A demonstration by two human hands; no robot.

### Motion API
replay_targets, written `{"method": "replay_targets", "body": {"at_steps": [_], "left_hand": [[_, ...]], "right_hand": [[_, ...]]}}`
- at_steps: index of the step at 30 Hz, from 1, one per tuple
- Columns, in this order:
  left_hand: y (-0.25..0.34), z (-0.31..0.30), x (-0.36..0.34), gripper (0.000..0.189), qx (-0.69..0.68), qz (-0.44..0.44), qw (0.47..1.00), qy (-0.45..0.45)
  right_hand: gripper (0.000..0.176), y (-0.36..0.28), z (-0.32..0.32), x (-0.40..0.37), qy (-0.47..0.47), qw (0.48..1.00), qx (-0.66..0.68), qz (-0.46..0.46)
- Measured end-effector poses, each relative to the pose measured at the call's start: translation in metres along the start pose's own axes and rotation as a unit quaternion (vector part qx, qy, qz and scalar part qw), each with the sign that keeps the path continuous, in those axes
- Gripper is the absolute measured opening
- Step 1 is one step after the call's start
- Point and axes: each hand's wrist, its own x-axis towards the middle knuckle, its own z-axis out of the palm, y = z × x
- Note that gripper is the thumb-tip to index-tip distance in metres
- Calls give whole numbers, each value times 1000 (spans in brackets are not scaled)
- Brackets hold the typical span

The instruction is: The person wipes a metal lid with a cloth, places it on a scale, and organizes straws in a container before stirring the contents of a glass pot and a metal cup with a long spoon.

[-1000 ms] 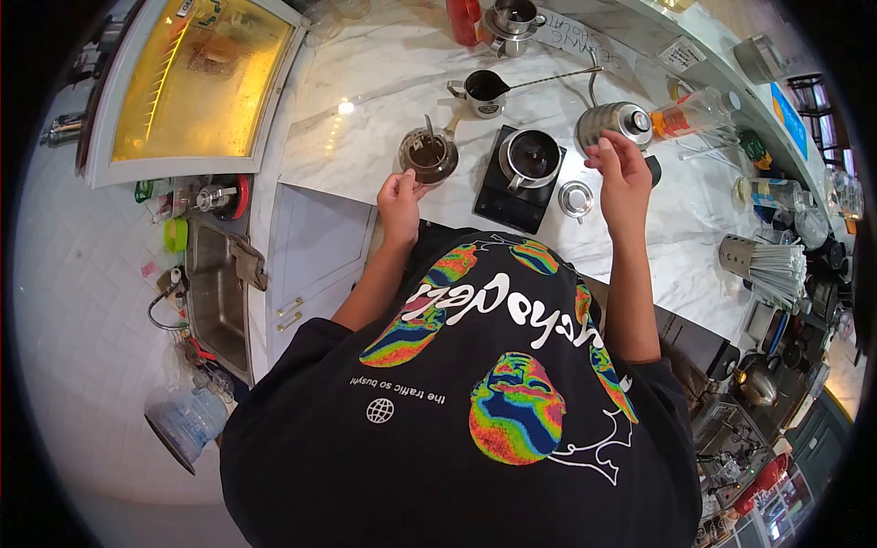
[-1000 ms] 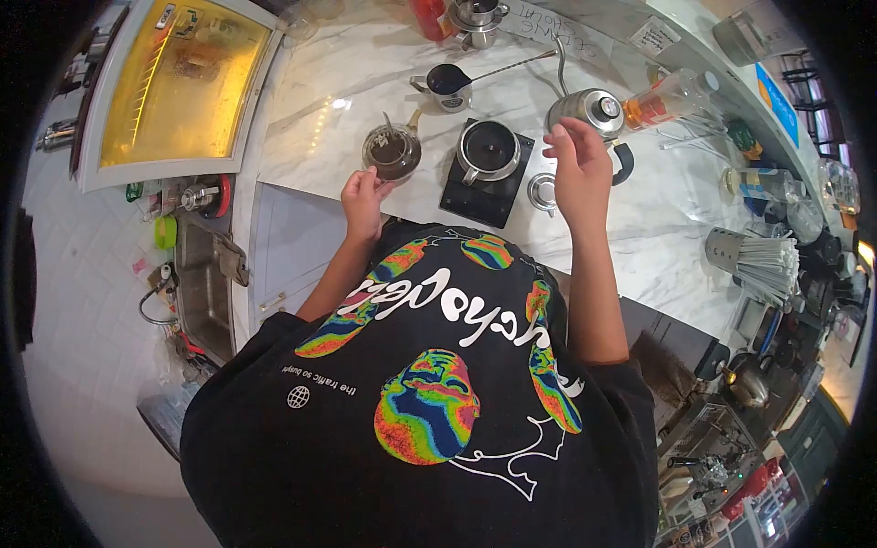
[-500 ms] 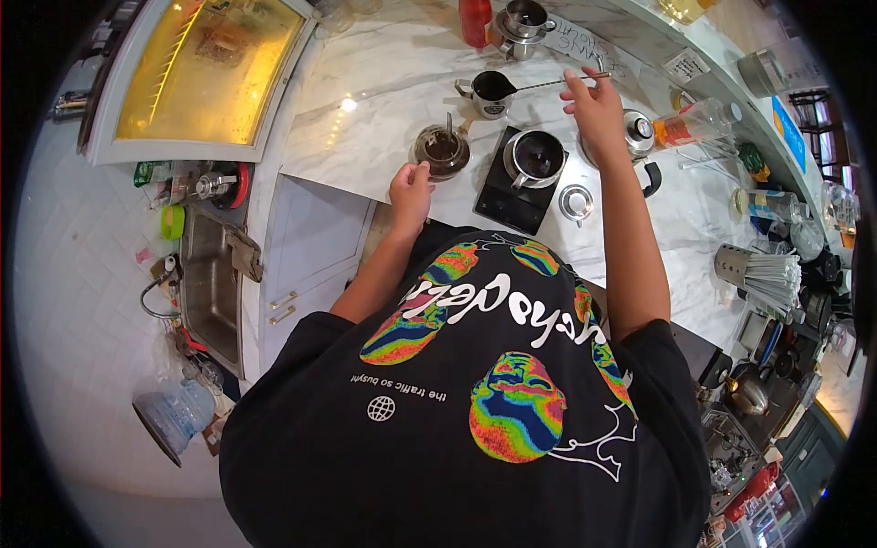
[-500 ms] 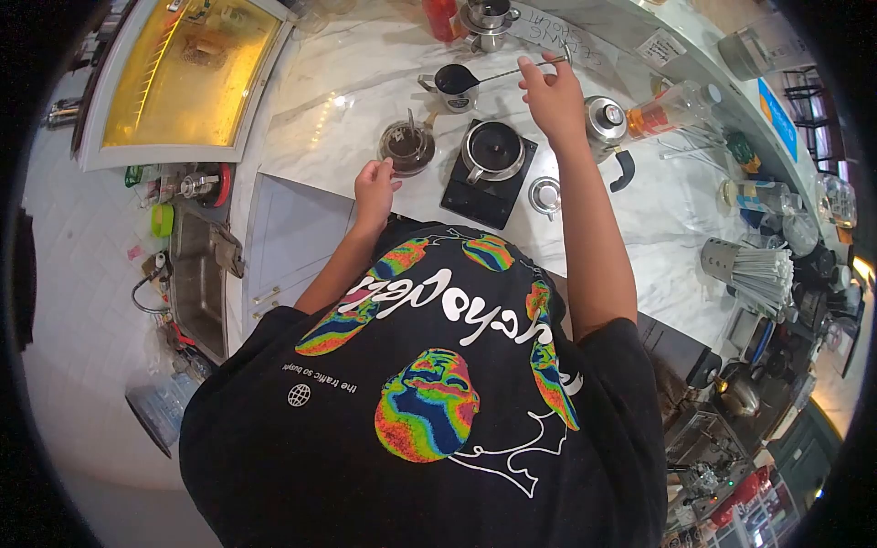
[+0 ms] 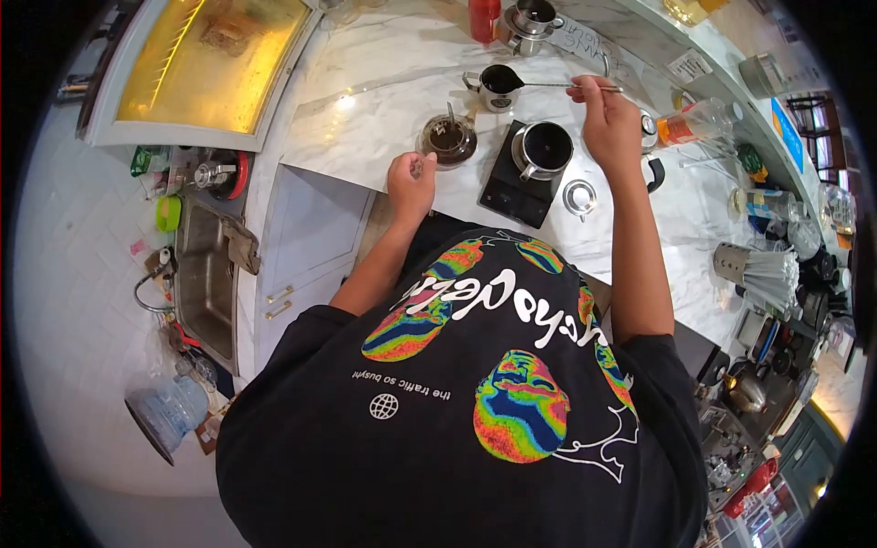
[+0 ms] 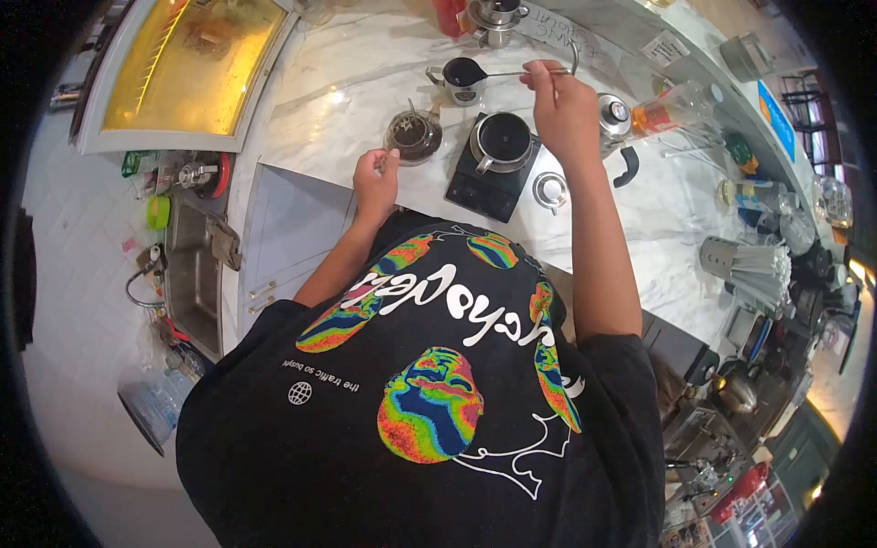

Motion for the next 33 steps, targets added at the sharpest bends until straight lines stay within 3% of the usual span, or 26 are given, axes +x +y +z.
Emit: {"method": "replay_targets", "body": {"at_steps": [4,12,20,33], "left_hand": [[-22,-10,5,25,22,122,992,-20],[-50,-38,30,24,109,191,975,-38],[-75,-45,61,41,219,287,927,-104],[-69,-51,68,49,244,259,922,-156]], "right_hand": [[37,-28,-34,-34,70,997,16,33],[35,-77,-93,-147,225,968,114,12],[31,-123,-57,-202,237,969,35,54],[27,-157,-4,-188,184,972,-82,120]]}}
